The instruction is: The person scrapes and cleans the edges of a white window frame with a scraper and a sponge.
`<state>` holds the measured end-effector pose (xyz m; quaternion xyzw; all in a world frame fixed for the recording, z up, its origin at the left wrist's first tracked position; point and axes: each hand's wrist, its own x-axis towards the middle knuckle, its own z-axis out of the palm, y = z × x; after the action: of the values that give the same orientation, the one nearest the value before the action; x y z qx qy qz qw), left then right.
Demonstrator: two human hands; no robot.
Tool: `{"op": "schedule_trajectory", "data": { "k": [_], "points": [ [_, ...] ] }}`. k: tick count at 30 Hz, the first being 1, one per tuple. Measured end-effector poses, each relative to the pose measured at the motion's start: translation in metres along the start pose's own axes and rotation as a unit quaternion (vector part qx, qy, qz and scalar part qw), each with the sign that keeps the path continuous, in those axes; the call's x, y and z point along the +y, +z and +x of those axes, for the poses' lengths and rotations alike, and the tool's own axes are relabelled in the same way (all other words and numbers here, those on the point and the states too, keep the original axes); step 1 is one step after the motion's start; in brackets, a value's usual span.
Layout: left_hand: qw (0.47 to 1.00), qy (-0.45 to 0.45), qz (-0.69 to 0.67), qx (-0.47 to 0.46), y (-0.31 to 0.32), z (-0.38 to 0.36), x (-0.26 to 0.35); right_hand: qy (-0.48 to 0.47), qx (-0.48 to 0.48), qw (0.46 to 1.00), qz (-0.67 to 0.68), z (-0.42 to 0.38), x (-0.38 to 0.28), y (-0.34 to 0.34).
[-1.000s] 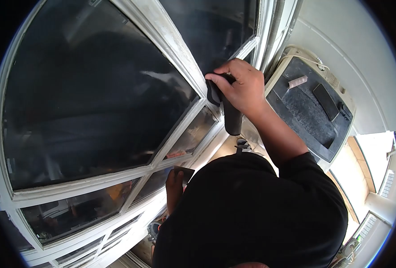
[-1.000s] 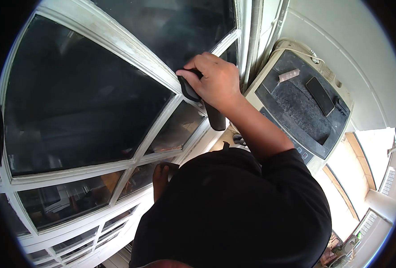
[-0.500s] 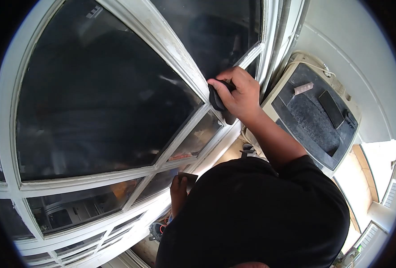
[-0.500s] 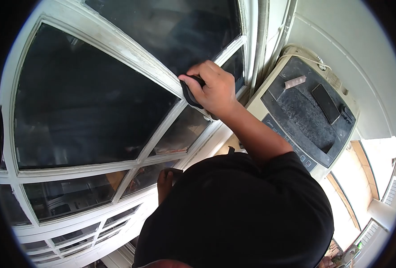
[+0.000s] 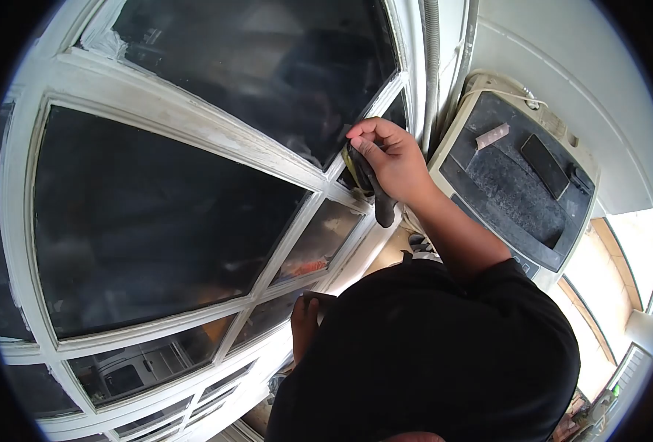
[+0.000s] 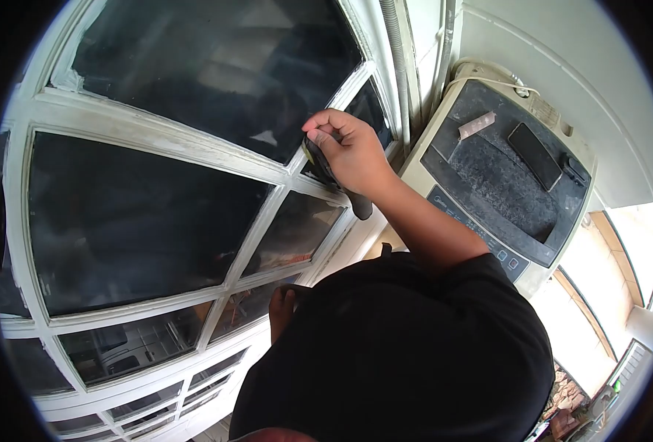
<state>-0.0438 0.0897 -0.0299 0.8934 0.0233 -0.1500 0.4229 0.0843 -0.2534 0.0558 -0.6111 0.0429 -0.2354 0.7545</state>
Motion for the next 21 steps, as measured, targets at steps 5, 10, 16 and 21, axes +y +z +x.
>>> {"op": "schedule_trajectory", "data": {
  "k": [5, 10, 16, 21],
  "points": [
    [1.000, -0.015, 0.000, 0.013, 0.006, -0.006, 0.019, 0.099, -0.066, 0.992, 0.049, -0.001, -0.009, -0.017],
    [0.999, -0.035, -0.012, 0.002, 0.012, -0.005, 0.027, -0.110, -0.011, 0.990, -0.091, 0.003, 0.000, -0.011],
    [1.000, -0.025, 0.016, 0.008, 0.019, -0.003, 0.033, -0.260, 0.043, 0.924, -0.278, 0.020, 0.002, -0.018],
    [0.999, -0.027, 0.017, 0.006, 0.024, -0.003, 0.029, -0.240, 0.170, 0.895, -0.336, 0.049, 0.008, -0.040]
  ]
}}
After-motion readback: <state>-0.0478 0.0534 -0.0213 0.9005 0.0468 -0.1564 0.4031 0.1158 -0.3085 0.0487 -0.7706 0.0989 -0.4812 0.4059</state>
